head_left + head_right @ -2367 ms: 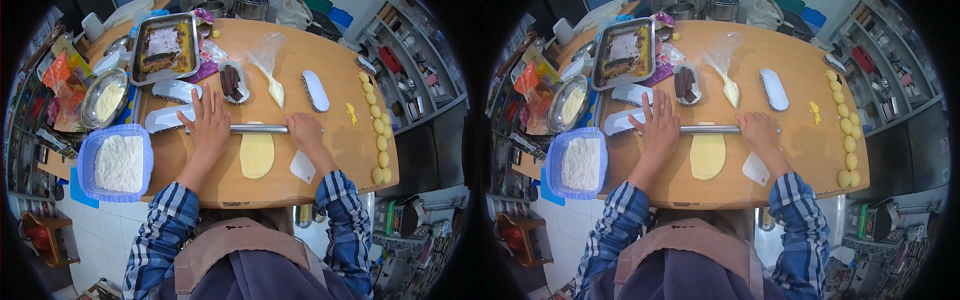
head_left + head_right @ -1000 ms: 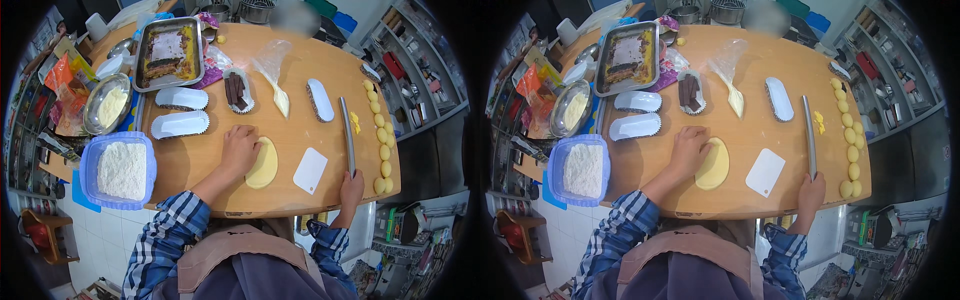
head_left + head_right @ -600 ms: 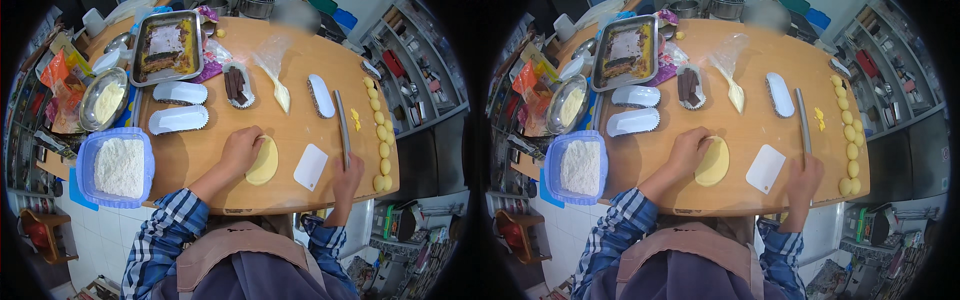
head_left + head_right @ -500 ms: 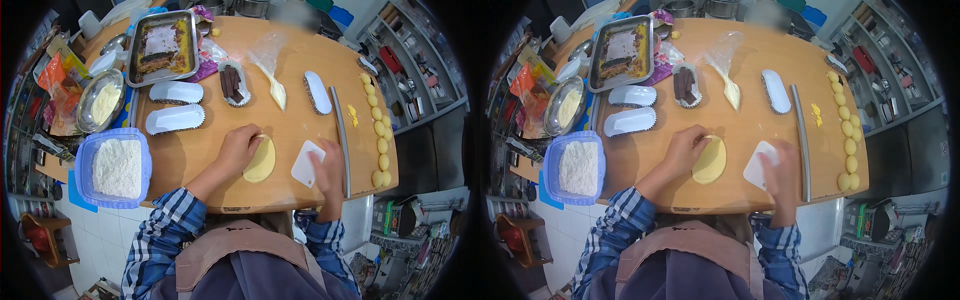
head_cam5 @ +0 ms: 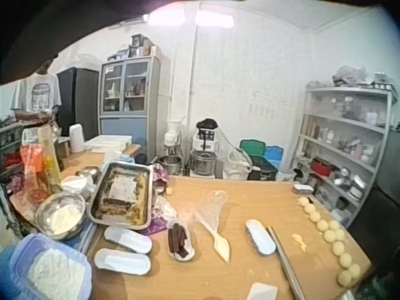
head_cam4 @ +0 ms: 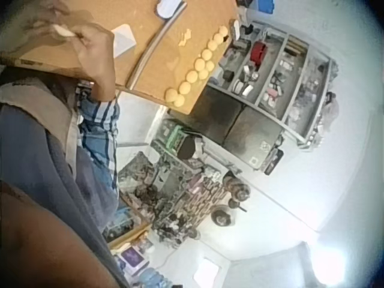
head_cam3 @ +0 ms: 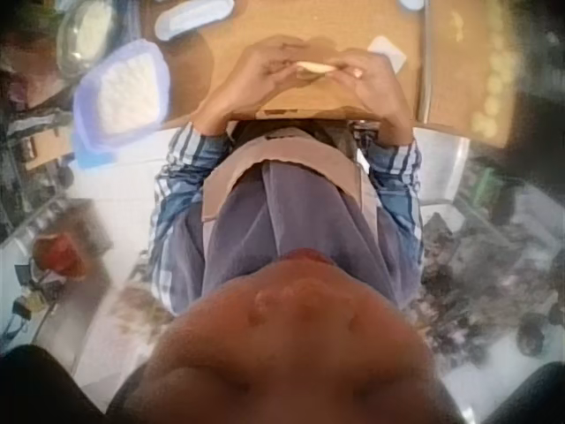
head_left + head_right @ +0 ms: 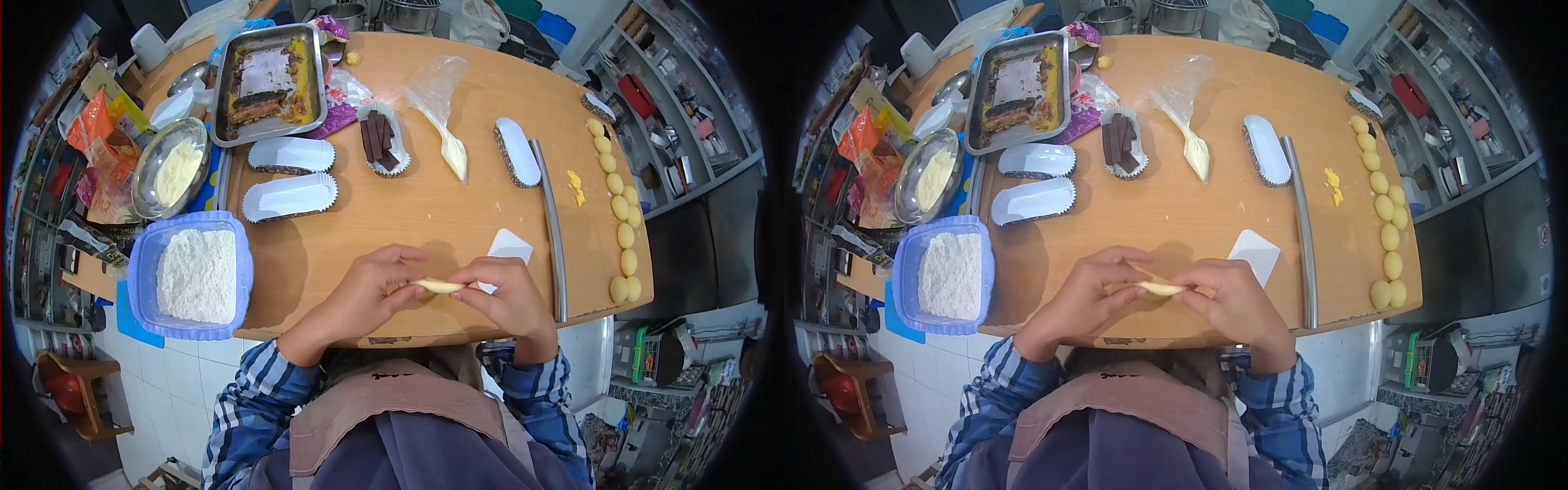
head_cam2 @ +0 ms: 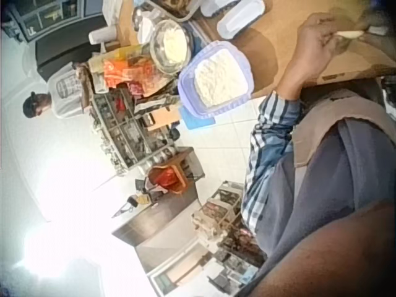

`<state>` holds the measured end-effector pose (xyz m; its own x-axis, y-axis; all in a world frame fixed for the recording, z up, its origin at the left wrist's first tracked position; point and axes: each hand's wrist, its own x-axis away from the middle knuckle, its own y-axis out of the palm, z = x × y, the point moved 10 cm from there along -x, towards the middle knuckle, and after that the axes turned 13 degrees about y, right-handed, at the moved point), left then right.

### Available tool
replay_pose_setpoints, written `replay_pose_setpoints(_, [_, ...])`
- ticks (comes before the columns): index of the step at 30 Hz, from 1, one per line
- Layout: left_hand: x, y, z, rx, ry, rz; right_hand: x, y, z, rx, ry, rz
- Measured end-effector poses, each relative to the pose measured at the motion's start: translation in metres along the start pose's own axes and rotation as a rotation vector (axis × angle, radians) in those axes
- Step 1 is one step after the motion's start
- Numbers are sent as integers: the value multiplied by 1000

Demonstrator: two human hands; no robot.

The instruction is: The person flattens a portion of dough with a rolling pin, scores one half into strips using a scraper, and places chocolate and cream fillings onto the unscored half. They then roll the dough over the fillings toward the scored edge and place the finished roll into a paper liner.

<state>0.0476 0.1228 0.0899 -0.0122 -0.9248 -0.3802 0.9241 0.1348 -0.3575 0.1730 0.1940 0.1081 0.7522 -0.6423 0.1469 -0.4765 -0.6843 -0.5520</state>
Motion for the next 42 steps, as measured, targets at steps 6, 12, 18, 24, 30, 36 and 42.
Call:
replay_pose_setpoints(6, [-29,-23,24,-45,130,6,-31,-16,9,-232,116,-4])
replay_pose_setpoints(12, [-55,-46,49,-266,317,157,-37,-48,-22,-198,-78,226])
replay_pose_setpoints(18, [14,-3,-23,-345,126,36,-19,22,33,48,-105,235])
replay_pose_setpoints(24, [49,14,5,-494,207,-131,21,45,23,282,-227,155])
replay_pose_setpoints(30, [2,-25,-10,-454,-69,-171,-26,-12,39,25,87,247])
replay_pose_setpoints(36, [-42,-15,-76,-636,-87,61,-101,7,73,215,190,228])
replay_pose_setpoints(42, [-34,-6,-80,-650,26,82,-108,27,69,194,174,131])
